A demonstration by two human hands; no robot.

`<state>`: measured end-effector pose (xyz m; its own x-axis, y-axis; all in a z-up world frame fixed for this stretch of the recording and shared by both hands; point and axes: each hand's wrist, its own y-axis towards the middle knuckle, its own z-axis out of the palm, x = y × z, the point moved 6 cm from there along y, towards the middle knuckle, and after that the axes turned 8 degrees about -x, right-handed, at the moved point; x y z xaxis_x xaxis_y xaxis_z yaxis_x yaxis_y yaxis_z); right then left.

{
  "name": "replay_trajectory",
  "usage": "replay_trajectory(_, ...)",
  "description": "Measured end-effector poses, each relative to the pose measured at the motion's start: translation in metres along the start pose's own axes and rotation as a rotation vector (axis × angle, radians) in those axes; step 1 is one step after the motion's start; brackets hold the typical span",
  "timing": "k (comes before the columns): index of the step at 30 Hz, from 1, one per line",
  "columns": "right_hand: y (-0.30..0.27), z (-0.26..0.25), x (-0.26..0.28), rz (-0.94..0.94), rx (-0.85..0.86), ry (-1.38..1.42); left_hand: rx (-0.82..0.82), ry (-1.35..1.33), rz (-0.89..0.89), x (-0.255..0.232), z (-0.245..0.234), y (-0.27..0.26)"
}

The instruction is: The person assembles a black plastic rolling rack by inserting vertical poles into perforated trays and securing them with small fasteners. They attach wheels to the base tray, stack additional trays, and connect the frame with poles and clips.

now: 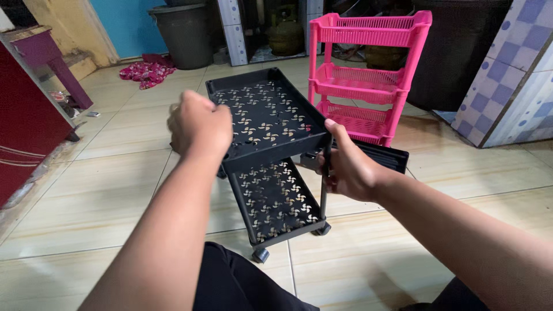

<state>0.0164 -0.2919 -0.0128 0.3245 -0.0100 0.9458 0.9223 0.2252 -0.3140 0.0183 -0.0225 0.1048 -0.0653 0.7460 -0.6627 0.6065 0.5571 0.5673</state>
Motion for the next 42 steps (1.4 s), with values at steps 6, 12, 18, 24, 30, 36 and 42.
replay_trajectory(6,0.012,0.021,-0.002,-0.004,-0.295,0.131,0.333,0.105,0.134,-0.078,0.024,-0.041)
replay_trajectory(12,0.000,0.049,-0.014,0.045,0.040,0.118,0.583,0.266,0.100,-0.097,0.046,-0.069)
replay_trajectory(18,0.004,-0.002,-0.038,0.192,-0.193,-0.013,0.480,0.380,-0.036,-0.069,0.031,-0.038)
replay_trajectory(24,-0.002,-0.044,-0.047,0.216,-0.325,-0.044,0.331,0.538,-0.214,0.010,-0.003,0.013)
replay_trajectory(30,-0.003,-0.047,-0.046,0.229,-0.350,0.015,-0.062,0.344,-0.458,0.109,-0.023,0.051)
replay_trajectory(36,0.002,-0.022,-0.017,0.045,-0.202,-0.185,-0.194,-0.461,-0.845,0.218,-0.011,0.057)
replay_trajectory(42,0.006,0.016,0.005,-0.069,0.004,-0.263,0.035,-0.764,-0.710,0.231,0.012,0.033)
